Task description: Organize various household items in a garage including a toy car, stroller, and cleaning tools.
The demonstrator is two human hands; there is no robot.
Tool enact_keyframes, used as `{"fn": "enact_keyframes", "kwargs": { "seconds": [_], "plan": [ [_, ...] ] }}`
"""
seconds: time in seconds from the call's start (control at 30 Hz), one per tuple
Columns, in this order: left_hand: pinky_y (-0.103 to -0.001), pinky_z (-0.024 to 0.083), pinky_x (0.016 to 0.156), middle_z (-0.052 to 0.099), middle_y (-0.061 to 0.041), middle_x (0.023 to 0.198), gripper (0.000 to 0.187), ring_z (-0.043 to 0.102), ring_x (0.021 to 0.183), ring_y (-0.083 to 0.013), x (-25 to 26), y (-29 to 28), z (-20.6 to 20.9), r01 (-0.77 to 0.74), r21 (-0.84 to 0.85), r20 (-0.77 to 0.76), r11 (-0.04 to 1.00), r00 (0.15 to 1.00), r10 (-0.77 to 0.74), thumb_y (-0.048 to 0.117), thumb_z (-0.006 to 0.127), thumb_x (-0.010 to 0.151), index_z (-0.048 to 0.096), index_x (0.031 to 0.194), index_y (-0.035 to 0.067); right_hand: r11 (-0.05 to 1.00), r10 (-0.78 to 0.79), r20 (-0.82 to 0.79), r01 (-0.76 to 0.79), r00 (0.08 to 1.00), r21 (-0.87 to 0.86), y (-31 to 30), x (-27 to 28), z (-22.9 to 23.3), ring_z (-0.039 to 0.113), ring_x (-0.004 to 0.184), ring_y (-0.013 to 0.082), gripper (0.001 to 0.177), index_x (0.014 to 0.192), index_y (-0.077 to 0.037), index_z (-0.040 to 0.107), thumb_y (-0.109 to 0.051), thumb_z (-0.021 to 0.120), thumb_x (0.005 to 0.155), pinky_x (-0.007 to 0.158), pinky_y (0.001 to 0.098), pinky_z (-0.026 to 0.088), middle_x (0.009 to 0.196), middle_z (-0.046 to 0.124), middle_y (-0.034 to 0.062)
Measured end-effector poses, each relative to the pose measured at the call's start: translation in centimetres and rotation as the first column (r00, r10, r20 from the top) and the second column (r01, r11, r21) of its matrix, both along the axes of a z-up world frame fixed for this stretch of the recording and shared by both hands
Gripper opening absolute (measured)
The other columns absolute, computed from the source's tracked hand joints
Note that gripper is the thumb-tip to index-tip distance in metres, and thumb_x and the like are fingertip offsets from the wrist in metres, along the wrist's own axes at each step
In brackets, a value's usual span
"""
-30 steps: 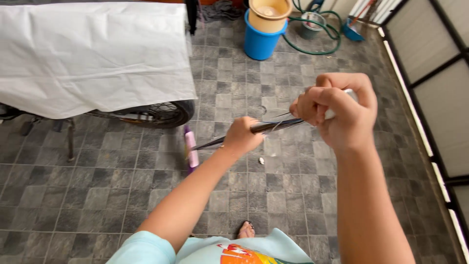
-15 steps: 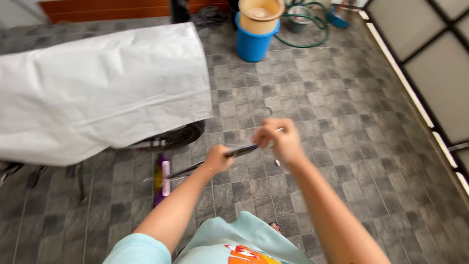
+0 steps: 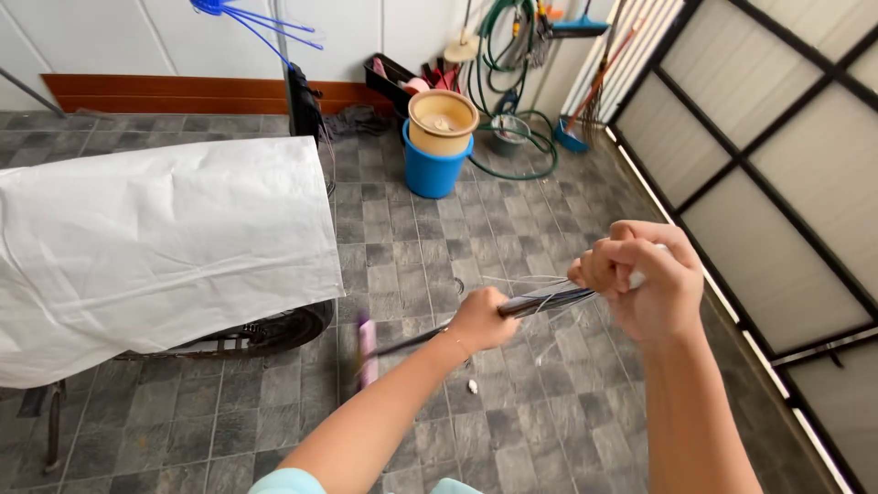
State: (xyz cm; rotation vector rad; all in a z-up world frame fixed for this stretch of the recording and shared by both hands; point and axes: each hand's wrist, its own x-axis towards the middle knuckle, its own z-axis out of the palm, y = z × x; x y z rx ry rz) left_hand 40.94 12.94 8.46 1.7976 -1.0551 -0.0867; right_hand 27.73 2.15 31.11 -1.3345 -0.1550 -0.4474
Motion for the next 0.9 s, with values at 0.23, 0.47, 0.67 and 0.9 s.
{"fn": "enact_keyframes", "kwargs": {
  "seconds": [0.23,0.47,0.67,0.9],
  "plan": [
    [-0.044,0.054,0.062,0.066,-0.023,0.064,0.03,0.068,0.061,-0.0375,-1.9,-1.1,-10.2,-0.052,0.386,-0.2,0.921,0.97,0.138,0.029,0.075,0.078,0.07,0.066,0.002,0.995,-0.031,-0.219,0.051,0.975,0.086,-6.4,1.5,-10.0,0.047,0.048,0.0244,0.027,0.054,-0.005,0.045,-0.001,0.047,0.081,0.068,0.0454,0.052,0.049,0.046,0.011],
    [-0.047,0.053,0.065,0.066,-0.022,0.07,0.017,0.065,0.069,-0.0425,-6.4,-11.9,-7.8,-0.08,0.133,-0.201,0.988,0.974,0.106,0.017,0.074,0.078,0.069,0.07,0.002,0.989,0.112,-0.201,-0.128,0.973,-0.07,-11.9,-3.2,-6.3,0.036,0.05,0.0148,0.034,0.058,-0.007,0.037,-0.001,0.053,0.087,0.058,0.0367,0.036,0.052,0.04,0.0035],
    [-0.044,0.055,0.07,0.069,-0.017,0.078,0.012,0.067,0.074,-0.0383,-5.7,-19.8,-6.2,0.044,-0.144,-0.002,0.989,0.999,-0.044,0.015,0.069,0.077,0.068,0.077,0.003,0.915,-0.052,-0.18,-0.025,0.982,-0.404,-15.0,-5.4,-2.9,0.04,0.05,0.0134,0.03,0.055,-0.004,0.044,-0.005,0.058,0.081,0.047,0.0307,0.031,0.053,0.045,0.0038],
    [-0.04,0.056,0.059,0.067,-0.015,0.058,0.025,0.069,0.052,-0.0274,-7.6,-18.8,0.0,0.146,0.093,-0.256,0.985,0.96,-0.118,0.027,0.074,0.082,0.073,0.07,0.006,0.999,0.05,-0.026,-0.05,0.998,-0.012,-21.4,-7.6,-1.4,0.031,0.049,0.0133,0.03,0.057,-0.008,0.036,-0.003,0.047,0.085,0.059,0.0363,0.036,0.047,0.036,0.0043]
  ]
}}
